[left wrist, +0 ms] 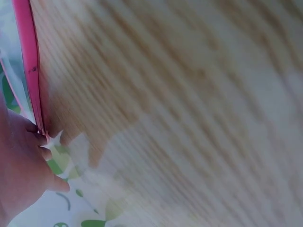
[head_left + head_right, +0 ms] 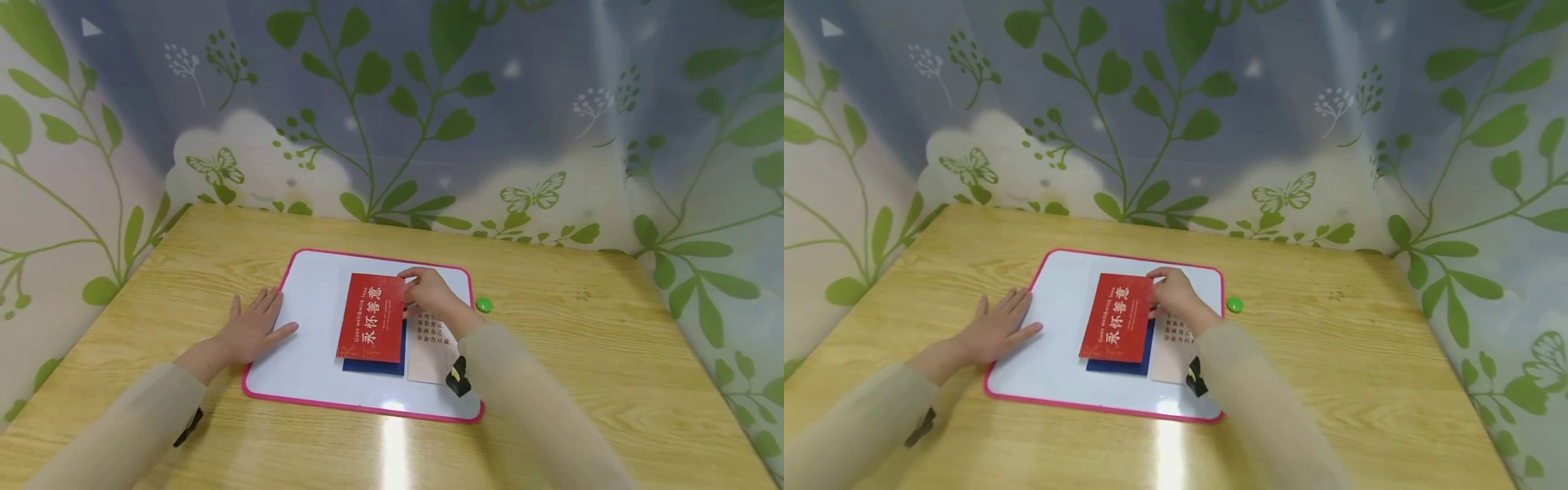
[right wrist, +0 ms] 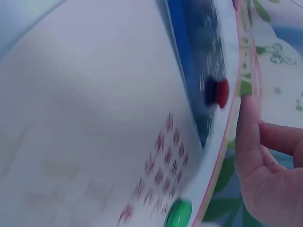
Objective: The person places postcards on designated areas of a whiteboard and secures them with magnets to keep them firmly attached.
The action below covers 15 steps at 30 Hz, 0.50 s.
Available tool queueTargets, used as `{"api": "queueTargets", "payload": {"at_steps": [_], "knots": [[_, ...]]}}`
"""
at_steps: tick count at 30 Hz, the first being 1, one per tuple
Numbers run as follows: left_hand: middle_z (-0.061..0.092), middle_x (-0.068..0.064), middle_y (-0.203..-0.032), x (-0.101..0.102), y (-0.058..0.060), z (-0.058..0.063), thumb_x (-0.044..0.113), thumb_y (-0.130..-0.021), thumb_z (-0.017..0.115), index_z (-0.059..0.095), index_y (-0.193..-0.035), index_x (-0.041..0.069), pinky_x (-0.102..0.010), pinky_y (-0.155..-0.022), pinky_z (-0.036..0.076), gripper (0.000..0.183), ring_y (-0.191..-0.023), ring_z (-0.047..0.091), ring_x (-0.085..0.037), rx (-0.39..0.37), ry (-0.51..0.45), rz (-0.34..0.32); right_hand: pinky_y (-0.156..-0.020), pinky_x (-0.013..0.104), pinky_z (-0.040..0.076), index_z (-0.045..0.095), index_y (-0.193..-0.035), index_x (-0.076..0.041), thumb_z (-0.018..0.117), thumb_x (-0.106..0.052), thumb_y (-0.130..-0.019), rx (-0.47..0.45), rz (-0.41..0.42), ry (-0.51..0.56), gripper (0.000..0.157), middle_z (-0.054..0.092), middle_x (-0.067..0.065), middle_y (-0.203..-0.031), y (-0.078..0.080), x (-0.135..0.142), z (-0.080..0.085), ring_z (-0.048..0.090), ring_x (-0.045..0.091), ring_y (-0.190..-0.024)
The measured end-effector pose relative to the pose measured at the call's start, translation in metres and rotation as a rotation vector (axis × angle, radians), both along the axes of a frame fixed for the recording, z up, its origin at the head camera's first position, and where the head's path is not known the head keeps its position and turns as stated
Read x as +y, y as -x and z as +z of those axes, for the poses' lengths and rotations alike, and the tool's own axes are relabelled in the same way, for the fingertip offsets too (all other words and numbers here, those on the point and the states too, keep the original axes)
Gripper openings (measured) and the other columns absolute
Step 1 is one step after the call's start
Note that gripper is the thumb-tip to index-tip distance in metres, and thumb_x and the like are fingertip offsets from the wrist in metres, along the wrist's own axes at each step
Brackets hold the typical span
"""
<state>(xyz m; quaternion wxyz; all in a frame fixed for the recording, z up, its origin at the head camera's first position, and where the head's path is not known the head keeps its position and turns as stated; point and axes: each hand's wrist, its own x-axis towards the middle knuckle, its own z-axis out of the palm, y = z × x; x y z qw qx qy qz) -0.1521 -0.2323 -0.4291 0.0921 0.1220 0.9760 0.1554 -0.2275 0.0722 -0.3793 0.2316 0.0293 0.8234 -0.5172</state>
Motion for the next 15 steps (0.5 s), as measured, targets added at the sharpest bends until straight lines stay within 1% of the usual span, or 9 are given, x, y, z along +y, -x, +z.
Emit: {"api": "queueTargets", "payload": {"at_steps": [3,10,15], "knots": [[0.014,-0.025,-0.154,0.000,0.002,-0.002,0.057,-0.094,0.037,0.017,-0.146,-0.006,-0.069,-0.106,-0.007,0.084,-0.142,0.007,-0.044,-0.010,0.006,0.008,-0.060,0.031,0.058,0.046,-0.135,-0.005,0.052,0.011,-0.085,0.007,0.007,0.018,0.053,0.052,0.011,-0.097,0.002,-0.015,-0.003,0.061,0.018,-0.071],[0.015,-0.027,-0.153,-0.002,0.002,-0.003,0.056,-0.094,0.039,0.018,-0.146,-0.007,-0.070,-0.106,-0.006,0.084,-0.141,0.009,-0.046,-0.005,0.001,0.003,-0.057,0.032,0.057,0.047,-0.134,-0.005,0.051,0.014,-0.084,0.039,0.021,0.042,0.054,0.053,0.011,-0.094,0.001,-0.043,-0.006,0.061,0.019,-0.067],[0.014,-0.026,-0.154,-0.003,0.002,-0.001,0.055,-0.094,0.038,0.018,-0.146,-0.006,-0.070,-0.106,-0.006,0.082,-0.142,0.008,-0.045,-0.012,0.007,0.000,-0.054,0.030,0.056,0.048,-0.134,-0.005,0.050,0.015,-0.082,0.035,-0.002,0.048,0.055,0.051,0.010,-0.089,0.003,-0.056,-0.008,0.057,0.018,-0.063]]}}
